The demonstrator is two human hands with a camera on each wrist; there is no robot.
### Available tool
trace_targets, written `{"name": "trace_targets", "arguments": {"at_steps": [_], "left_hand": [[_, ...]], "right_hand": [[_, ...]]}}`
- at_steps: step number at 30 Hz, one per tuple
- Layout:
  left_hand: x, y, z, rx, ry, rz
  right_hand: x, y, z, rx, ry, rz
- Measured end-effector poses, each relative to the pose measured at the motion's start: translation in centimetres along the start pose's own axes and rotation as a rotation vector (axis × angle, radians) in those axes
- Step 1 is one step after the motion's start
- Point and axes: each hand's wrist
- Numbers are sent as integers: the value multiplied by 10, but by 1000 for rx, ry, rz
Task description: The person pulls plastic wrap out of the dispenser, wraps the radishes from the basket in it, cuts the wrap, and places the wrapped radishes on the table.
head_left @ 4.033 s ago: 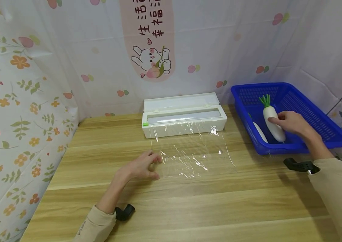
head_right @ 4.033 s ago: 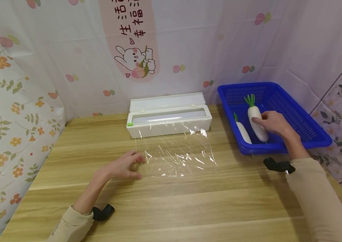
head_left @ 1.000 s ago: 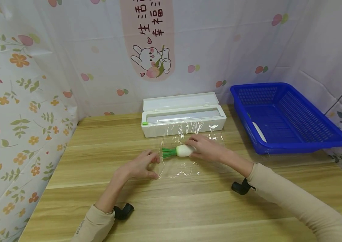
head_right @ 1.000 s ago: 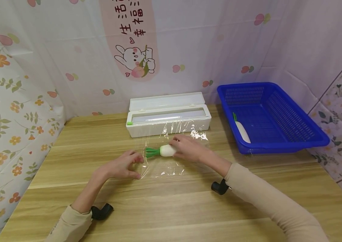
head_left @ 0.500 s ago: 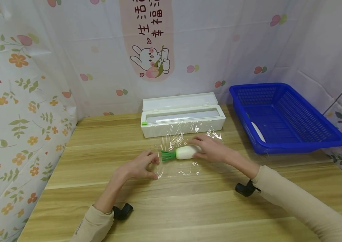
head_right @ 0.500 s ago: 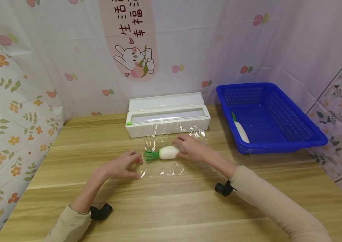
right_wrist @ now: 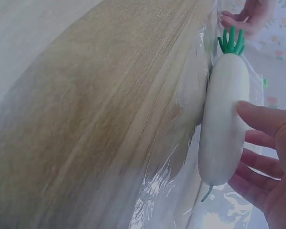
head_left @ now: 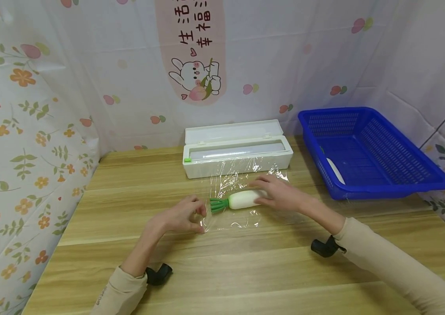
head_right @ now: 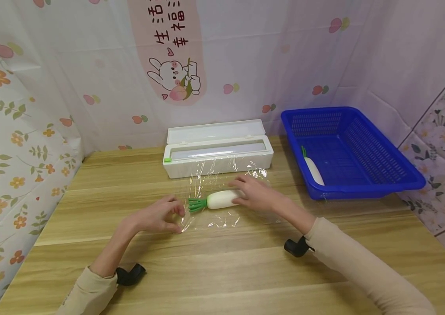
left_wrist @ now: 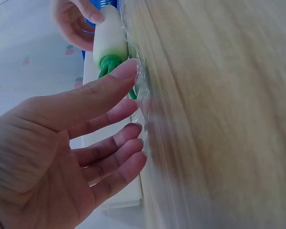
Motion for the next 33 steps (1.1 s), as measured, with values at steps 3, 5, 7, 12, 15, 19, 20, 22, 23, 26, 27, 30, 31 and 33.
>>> {"name": "trace_targets", "arguments": {"at_steps": [3, 5, 7, 12, 15, 19, 20, 22, 23, 26, 27, 30, 31, 33], "left_hand": [[0, 0, 1, 7, -5, -1], [0, 0, 1, 12, -16, -10], [0, 0, 2, 19, -12, -13], [1, 0, 2, 54, 13, -34], [3, 1, 1, 68, 9, -43], [4, 3, -1, 68, 0, -44], [5, 3, -1, 67, -5, -50], [5, 4, -2, 66, -6, -55], [5, 4, -2, 65, -6, -61], [5, 5, -2, 59, -8, -89], [6, 5, -1, 58, -5, -94], [7, 6, -1, 56, 0, -112], [7, 6, -1, 58, 3, -116], [7, 6, -1, 59, 7, -124]], "right_hand": [[-2, 3, 2, -18, -26, -6], [-4, 7, 4, -37, -44, -9], [-7, 12, 8, -60, -64, -11], [-14, 25, 20, -105, -77, -38], [-19, 35, 25, -119, -73, -52], [-26, 48, 26, -113, -82, -45], [-28, 51, 26, -105, -90, -43], [-31, 58, 25, -78, -100, -35], [-32, 61, 25, -62, -106, -31], [-36, 70, 23, -11, -128, -20], [-38, 72, 22, 3, -132, -14], [-41, 79, 20, 35, -159, -5], [-42, 81, 19, 47, -176, -5], [-44, 87, 17, 76, -207, -5]]}}
Point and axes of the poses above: each hand's wrist, its own y-axis away from the middle knuckle, its own z-axis out of the back of the hand, x = y × z, and after that the axes turned 3 degrees about z, right-handed
